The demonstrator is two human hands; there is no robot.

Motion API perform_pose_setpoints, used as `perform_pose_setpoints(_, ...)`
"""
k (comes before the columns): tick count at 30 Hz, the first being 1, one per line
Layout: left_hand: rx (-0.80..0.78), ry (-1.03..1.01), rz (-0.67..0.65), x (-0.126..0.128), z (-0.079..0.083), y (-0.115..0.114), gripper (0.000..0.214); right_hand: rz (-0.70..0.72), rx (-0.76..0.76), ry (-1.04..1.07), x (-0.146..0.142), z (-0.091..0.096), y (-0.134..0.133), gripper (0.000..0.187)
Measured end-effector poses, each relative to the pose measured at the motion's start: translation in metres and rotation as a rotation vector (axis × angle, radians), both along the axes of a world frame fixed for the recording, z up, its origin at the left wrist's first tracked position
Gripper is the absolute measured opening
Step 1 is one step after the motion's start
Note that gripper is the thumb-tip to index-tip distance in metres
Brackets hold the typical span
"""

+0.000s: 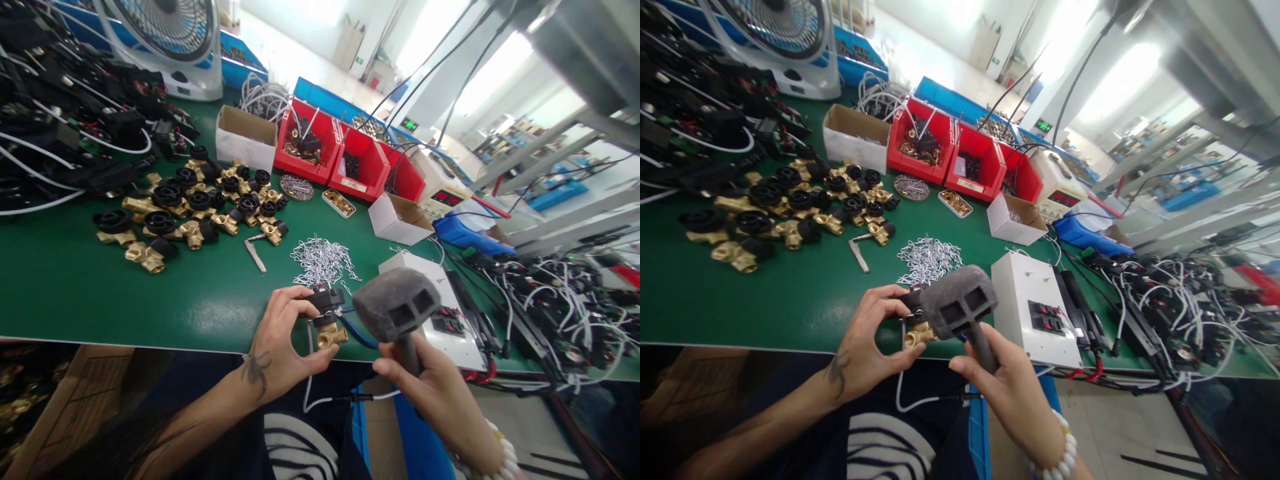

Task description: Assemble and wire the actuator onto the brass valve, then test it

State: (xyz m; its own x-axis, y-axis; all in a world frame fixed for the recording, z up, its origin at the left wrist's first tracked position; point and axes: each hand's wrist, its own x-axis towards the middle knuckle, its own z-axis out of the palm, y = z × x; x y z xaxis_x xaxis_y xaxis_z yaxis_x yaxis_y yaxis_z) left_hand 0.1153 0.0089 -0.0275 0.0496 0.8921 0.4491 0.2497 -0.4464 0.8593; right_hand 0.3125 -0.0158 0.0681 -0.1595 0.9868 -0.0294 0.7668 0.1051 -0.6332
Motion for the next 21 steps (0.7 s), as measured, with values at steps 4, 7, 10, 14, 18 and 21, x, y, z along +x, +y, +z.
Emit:
perform_pose_setpoints(4,-0.023,-0.030,-0.031,-0.001,0.003,-0.001,0.032,0.158,-0.121,0.177,-0.012,-0.012,0.015,0.030)
perform_pose_setpoints(7,-0.068,-0.065,-0.059,-0.002,0.005,-0.002,0.033,0.187,-0.160,0.220,-0.016,-0.022,0.024,0.029)
perform_pose_setpoints(10,-0.102,-0.072,-0.080,-0.003,0.005,-0.002,0.032,0.221,-0.184,0.250,-0.015,-0.024,0.031,0.033)
perform_pose_setpoints(14,-0.109,-0.065,-0.060,-0.004,0.003,-0.003,0.031,0.231,-0.221,0.292,-0.018,-0.023,0.035,0.041)
perform_pose_setpoints(18,-0.101,-0.062,-0.052,-0.004,0.004,-0.004,0.030,0.188,-0.176,0.256,-0.015,-0.019,0.029,0.042)
perform_pose_setpoints(21,-0.074,-0.052,-0.050,-0.003,0.005,-0.004,0.029,0.060,-0.035,0.276,-0.001,-0.012,0.015,0.037)
